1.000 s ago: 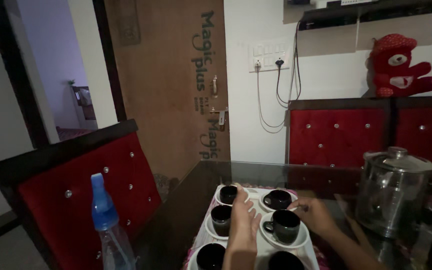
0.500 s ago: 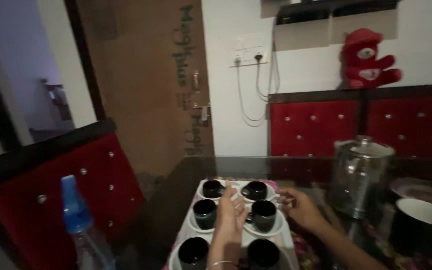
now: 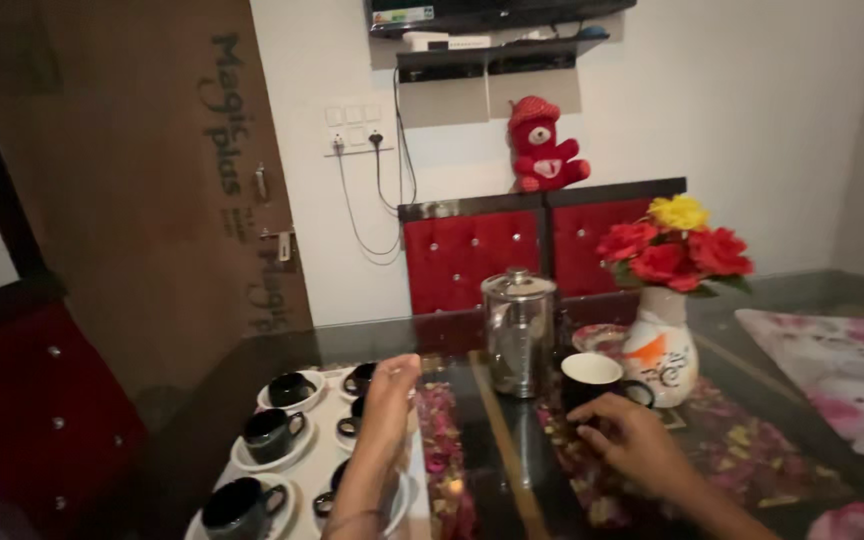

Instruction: The person wipes a glass table with a cloth, then places a tray on the table. They arrange multiple cups and saucers on the tray, handling each item individually.

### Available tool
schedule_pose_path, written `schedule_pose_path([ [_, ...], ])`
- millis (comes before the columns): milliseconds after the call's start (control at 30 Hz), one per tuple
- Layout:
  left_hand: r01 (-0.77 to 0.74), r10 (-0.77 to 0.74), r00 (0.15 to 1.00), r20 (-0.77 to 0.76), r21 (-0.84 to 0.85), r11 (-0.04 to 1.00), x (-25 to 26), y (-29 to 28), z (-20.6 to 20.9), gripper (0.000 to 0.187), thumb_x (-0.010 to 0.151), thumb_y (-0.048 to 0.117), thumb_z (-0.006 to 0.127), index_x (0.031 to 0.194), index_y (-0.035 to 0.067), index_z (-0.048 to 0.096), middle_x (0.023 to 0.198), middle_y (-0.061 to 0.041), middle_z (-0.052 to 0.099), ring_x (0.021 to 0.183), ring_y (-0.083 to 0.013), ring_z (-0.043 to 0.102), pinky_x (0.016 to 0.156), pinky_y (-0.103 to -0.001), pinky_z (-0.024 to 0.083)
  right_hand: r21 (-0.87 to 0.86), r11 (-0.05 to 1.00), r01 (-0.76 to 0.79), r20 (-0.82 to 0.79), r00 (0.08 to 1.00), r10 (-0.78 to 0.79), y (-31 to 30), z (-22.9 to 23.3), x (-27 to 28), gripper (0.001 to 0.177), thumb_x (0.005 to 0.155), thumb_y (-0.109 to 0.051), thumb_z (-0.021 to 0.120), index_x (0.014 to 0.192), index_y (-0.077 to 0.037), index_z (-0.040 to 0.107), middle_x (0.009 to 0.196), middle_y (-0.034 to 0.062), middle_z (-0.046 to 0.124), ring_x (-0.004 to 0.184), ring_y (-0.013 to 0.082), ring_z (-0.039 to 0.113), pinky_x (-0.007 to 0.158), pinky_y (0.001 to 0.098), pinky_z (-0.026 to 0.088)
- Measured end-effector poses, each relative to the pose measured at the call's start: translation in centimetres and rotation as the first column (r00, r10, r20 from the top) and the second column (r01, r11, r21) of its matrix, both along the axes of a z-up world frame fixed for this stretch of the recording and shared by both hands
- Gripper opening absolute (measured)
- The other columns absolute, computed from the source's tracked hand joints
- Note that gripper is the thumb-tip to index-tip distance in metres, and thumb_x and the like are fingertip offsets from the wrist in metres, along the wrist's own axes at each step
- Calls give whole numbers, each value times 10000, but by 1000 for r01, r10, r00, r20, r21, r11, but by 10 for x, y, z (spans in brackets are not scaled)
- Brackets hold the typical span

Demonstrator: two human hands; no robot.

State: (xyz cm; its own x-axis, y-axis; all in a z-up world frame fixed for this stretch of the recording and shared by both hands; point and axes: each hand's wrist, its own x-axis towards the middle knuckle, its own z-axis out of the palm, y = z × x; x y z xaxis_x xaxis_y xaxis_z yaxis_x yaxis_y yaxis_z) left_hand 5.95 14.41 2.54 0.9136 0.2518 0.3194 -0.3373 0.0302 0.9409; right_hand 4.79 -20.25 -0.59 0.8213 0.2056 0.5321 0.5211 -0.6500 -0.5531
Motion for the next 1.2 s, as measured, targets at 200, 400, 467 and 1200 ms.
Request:
schedule_pose_path([
  [200, 84, -73, 991, -111, 93, 992, 14, -86, -27, 500, 910, 373, 681, 1299, 68, 601, 1198, -126, 715, 1110, -214, 676, 934, -382, 558, -89, 932, 352, 491, 829, -267, -51, 1, 5, 668, 707, -234, 810, 1333, -146, 595, 1190, 188, 641, 1067, 398, 599, 902, 472, 486],
  [400, 77, -61, 988, -142, 109, 991, 27, -143, -68, 456, 903, 303, 697, 1270, 51, 600, 1136, -132, 742, 984, -216, 686, 835, -353, 547, 88, 996, 29, 193, 980, -46, -77, -24, 32, 906, 715, -311, 857, 1504, -139, 447, 1438, 168, 567, 1323, 356, 550, 1108, 449, 401],
  [467, 100, -82, 990, -114, 163, 982, 23, -154, -88, 434, 902, 285, 694, 1245, 33, 606, 1027, -153, 791, 877, -220, 703, 777, -329, 539, 107, 991, -77, 248, 968, 48, -79, -33, 41, 932, 707, -317, 858, 1509, -102, 435, 1478, 188, 539, 1352, 350, 524, 1111, 449, 389],
  [1200, -294, 151, 907, 392, 336, 895, -13, -233, -58, 657, 818, 297, 834, 1354, 53, 542, 1390, -229, 472, 1278, -406, 500, 1061, -480, 431, -578, 629, 520, 615, 784, -83, -54, -29, 88, 604, 650, -211, 686, 1223, -23, 723, 1395, 149, 608, 1327, 307, 487, 1109, 452, 339],
])
